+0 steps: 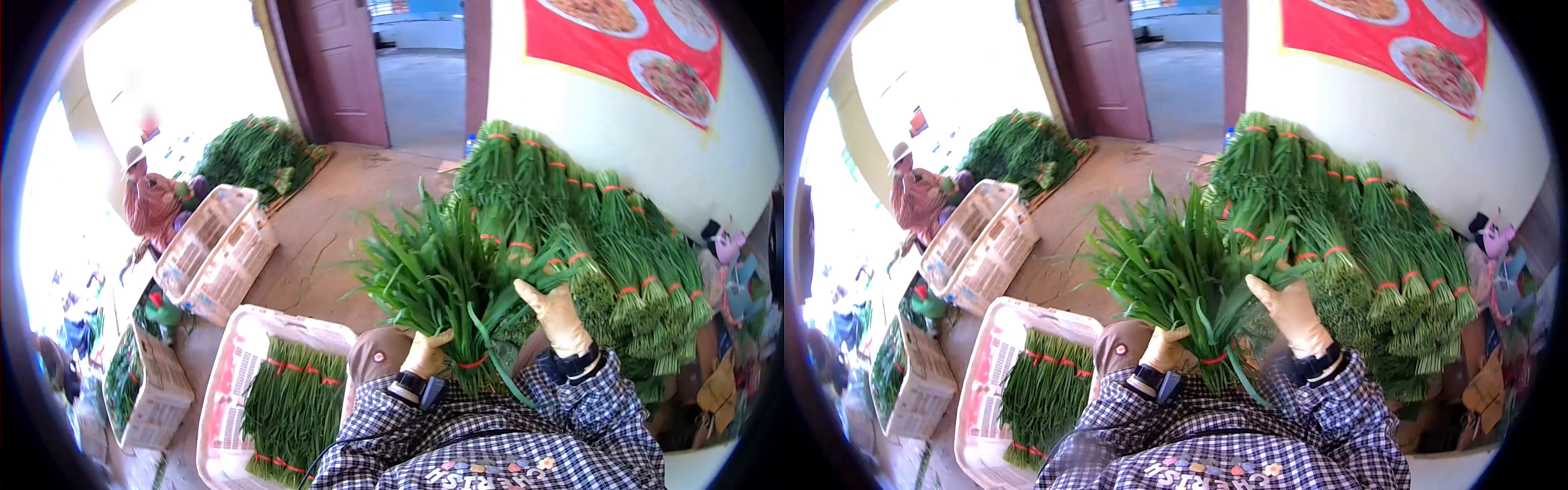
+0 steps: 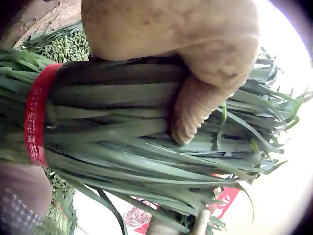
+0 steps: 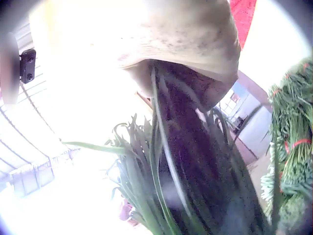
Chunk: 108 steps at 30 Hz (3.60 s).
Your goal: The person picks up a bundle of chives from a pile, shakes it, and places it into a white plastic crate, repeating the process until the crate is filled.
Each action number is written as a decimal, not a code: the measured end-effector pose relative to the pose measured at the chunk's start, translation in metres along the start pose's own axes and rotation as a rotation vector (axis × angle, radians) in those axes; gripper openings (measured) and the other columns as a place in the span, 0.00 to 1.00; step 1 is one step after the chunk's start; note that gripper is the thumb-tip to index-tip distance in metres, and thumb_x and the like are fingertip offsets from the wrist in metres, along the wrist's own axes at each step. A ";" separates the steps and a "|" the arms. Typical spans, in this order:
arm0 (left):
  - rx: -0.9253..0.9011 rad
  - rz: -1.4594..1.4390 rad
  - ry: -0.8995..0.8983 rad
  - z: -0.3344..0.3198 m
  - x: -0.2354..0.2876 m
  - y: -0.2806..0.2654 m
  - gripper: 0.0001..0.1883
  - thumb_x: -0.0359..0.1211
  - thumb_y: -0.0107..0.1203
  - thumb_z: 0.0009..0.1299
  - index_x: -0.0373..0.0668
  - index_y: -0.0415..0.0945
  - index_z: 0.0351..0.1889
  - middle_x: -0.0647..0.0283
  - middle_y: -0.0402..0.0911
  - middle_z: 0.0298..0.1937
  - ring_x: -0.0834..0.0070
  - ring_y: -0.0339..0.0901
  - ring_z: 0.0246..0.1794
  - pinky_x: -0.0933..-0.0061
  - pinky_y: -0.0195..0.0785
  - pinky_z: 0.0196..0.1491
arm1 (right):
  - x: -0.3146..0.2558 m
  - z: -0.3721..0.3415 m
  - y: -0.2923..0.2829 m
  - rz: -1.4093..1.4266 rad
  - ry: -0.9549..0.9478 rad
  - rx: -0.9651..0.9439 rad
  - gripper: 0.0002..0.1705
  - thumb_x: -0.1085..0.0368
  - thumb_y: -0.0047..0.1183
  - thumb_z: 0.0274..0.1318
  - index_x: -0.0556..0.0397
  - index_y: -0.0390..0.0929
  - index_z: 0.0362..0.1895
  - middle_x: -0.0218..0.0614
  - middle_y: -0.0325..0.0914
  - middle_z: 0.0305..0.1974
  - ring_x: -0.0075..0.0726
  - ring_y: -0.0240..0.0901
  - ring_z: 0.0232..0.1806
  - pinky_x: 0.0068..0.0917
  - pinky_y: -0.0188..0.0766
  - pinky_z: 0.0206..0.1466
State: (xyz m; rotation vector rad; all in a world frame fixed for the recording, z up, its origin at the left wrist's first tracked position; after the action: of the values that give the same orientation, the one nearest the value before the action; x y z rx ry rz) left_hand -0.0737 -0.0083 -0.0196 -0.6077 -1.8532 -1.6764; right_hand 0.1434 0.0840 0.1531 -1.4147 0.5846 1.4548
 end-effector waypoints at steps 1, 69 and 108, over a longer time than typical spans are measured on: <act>0.032 -0.044 0.016 -0.001 0.003 0.002 0.29 0.19 0.62 0.68 0.36 0.72 0.69 0.58 0.80 0.64 0.63 0.76 0.65 0.59 0.70 0.66 | -0.004 0.003 0.001 0.037 -0.074 0.023 0.38 0.60 0.63 0.68 0.57 0.61 0.75 0.45 0.71 0.70 0.41 0.66 0.73 0.34 0.64 0.74; 0.820 1.229 -0.802 -0.514 0.037 -0.350 0.61 0.49 0.80 0.52 0.27 0.55 0.77 0.38 0.72 0.70 0.49 0.72 0.71 0.60 0.65 0.72 | 0.018 -0.044 0.267 -0.204 0.263 -0.855 0.27 0.60 0.54 0.73 0.54 0.71 0.72 0.44 0.81 0.59 0.35 0.78 0.62 0.32 0.71 0.68; 0.536 1.792 -1.139 -0.486 -0.008 -0.253 0.56 0.51 0.72 0.56 0.31 0.55 0.75 0.45 0.78 0.59 0.51 0.77 0.61 0.56 0.76 0.59 | 0.043 -0.046 0.262 -0.135 0.029 -0.780 0.21 0.67 0.53 0.73 0.54 0.75 0.68 0.41 0.84 0.54 0.32 0.83 0.52 0.27 0.79 0.58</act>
State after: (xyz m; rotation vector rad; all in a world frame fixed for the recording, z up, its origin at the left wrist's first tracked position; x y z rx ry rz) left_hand -0.1850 -0.5198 -0.1821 -2.2021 -1.1018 0.4566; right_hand -0.0568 -0.0467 0.0291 -2.0206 -0.0995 1.6289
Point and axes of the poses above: each hand's wrist, its own z-axis towards the middle knuckle, its own y-axis out of the palm, x = y × z, the point moved 2 cm from there along z, towards the middle knuckle
